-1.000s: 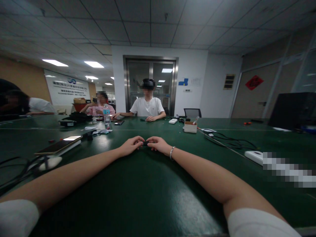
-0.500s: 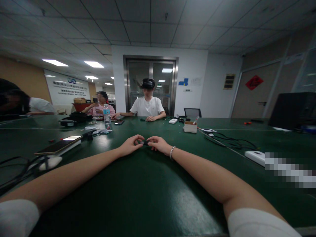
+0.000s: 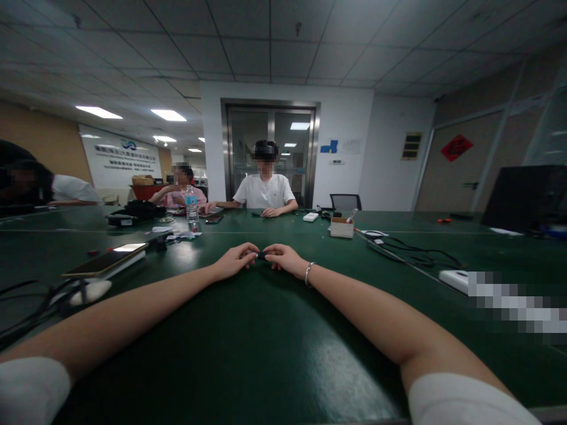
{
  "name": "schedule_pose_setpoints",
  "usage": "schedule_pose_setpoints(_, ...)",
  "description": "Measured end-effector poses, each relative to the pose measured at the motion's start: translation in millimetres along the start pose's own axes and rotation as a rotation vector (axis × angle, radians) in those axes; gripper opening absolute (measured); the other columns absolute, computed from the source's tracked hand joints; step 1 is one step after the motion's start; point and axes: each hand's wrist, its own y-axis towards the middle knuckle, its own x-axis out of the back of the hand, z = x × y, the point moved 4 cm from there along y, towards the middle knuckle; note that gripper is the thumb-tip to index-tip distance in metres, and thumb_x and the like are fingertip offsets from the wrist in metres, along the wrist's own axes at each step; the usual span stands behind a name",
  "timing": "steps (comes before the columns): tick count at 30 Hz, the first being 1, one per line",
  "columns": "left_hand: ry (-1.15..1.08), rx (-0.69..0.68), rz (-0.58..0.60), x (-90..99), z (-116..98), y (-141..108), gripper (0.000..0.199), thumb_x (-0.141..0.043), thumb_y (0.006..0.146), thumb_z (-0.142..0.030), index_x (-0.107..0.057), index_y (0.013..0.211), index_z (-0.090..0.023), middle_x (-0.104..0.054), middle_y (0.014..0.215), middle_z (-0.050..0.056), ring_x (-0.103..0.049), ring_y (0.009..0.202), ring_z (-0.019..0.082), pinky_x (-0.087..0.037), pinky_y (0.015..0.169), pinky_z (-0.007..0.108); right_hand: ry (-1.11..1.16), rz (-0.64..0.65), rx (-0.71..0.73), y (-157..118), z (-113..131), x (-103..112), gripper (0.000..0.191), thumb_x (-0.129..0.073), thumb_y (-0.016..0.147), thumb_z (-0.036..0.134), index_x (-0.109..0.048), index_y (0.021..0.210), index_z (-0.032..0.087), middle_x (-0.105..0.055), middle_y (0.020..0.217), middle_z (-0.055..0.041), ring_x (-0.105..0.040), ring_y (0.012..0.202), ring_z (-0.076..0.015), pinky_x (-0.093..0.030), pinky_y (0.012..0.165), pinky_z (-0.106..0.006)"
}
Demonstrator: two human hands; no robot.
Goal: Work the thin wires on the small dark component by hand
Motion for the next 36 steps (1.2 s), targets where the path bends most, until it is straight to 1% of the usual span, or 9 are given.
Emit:
schedule_pose_setpoints(5, 0.091, -0.064, -0.070, 3.0, -3.3, -0.4, 0.039, -0.059, 0.078, -0.038, -0.054, 0.111, -0.019, -0.061, 0.097, 0.004, -0.056, 0.066, 0.011, -0.047, 0.067, 0.027, 0.004, -0.004, -0.001, 0.0, 0.0, 0.3, 0.022, -0.061, 0.080, 0.011, -0.063, 0.102, 0.014, -0.062, 0.078, -0.0002, -0.053, 0.051, -0.0047, -0.037, 0.042, -0.015)
schedule_pose_setpoints(10, 0.012, 0.006, -0.003, 0.0, -2.5, -1.0, 0.034, -0.046, 0.086, -0.043, -0.054, 0.110, -0.020, -0.062, 0.081, 0.001, -0.058, 0.062, 0.012, -0.047, 0.063, 0.027, 0.010, 0.006, 0.009, -1.0, 0.7, 0.1, 0.022, -0.061, 0.080, 0.012, -0.064, 0.101, 0.014, -0.063, 0.078, -0.0008, -0.054, 0.052, -0.0051, -0.037, 0.043, -0.015)
schedule_pose_setpoints(15, 0.069, -0.067, -0.085, 4.1, -7.3, -2.4, 0.040, -0.061, 0.077, -0.038, -0.054, 0.111, -0.019, -0.062, 0.098, 0.004, -0.057, 0.068, 0.012, -0.048, 0.068, 0.028, 0.014, -0.005, -0.002, -0.6, -0.2, 0.6, 0.022, -0.063, 0.079, 0.012, -0.064, 0.101, 0.014, -0.064, 0.082, -0.0017, -0.054, 0.052, -0.0052, -0.038, 0.043, -0.015)
schedule_pose_setpoints(17, 0.067, -0.070, -0.081, 4.2, -7.9, -2.9, 0.039, -0.060, 0.077, -0.037, -0.054, 0.111, -0.019, -0.061, 0.095, 0.004, -0.057, 0.067, 0.012, -0.048, 0.068, 0.028, 0.017, -0.007, -0.003, -0.2, -0.8, 0.8, 0.022, -0.063, 0.079, 0.013, -0.064, 0.101, 0.014, -0.064, 0.081, -0.0015, -0.054, 0.052, -0.0054, -0.038, 0.043, -0.015)
schedule_pose_setpoints(21, -0.006, 0.004, -0.033, 1.8, -4.4, -2.1, 0.033, -0.049, 0.085, -0.041, -0.054, 0.109, -0.019, -0.061, 0.083, 0.001, -0.059, 0.061, 0.012, -0.047, 0.060, 0.026, 0.020, -0.008, 0.001, 0.6, -1.8, 1.1, 0.022, -0.064, 0.078, 0.014, -0.064, 0.100, 0.015, -0.065, 0.080, -0.0013, -0.054, 0.052, -0.0055, -0.038, 0.042, -0.016)
schedule_pose_setpoints(23, -0.013, 0.009, -0.033, 1.6, -3.6, -1.8, 0.034, -0.048, 0.085, -0.042, -0.054, 0.109, -0.019, -0.062, 0.086, 0.002, -0.059, 0.061, 0.012, -0.047, 0.058, 0.025, 0.020, -0.008, 0.002, 1.0, -2.1, 1.3, 0.022, -0.064, 0.078, 0.014, -0.064, 0.100, 0.015, -0.064, 0.081, -0.0012, -0.054, 0.052, -0.0054, -0.037, 0.042, -0.016)
schedule_pose_setpoints(27, 0.068, -0.071, -0.103, 4.8, -6.8, -2.8, 0.036, -0.061, 0.076, -0.036, -0.057, 0.107, -0.019, -0.061, 0.100, 0.005, -0.057, 0.065, 0.010, -0.048, 0.064, 0.026, 0.016, -0.009, 0.007, 1.4, -2.2, 1.4, 0.022, -0.062, 0.079, 0.012, -0.064, 0.101, 0.014, -0.064, 0.079, -0.0010, -0.054, 0.051, -0.0054, -0.037, 0.042, -0.015)
schedule_pose_setpoints(29, 0.070, -0.071, -0.117, 5.3, -7.1, -3.3, 0.035, -0.061, 0.077, -0.036, -0.057, 0.107, -0.019, -0.061, 0.096, 0.004, -0.057, 0.064, 0.010, -0.048, 0.063, 0.026, 0.013, -0.009, 0.003, 1.4, -2.3, 1.2, 0.022, -0.061, 0.079, 0.011, -0.063, 0.101, 0.014, -0.063, 0.078, -0.0008, -0.054, 0.051, -0.0055, -0.037, 0.042, -0.015)
schedule_pose_setpoints(36, -0.009, -0.007, -0.053, 1.4, -3.4, -1.9, 0.033, -0.049, 0.085, -0.046, -0.055, 0.104, -0.020, -0.061, 0.076, -0.001, -0.060, 0.057, 0.012, -0.045, 0.054, 0.024, 0.011, -0.007, 0.005, 0.5, -1.7, 0.7, 0.021, -0.060, 0.081, 0.012, -0.063, 0.101, 0.015, -0.064, 0.082, -0.0016, -0.055, 0.052, -0.0054, -0.038, 0.042, -0.015)
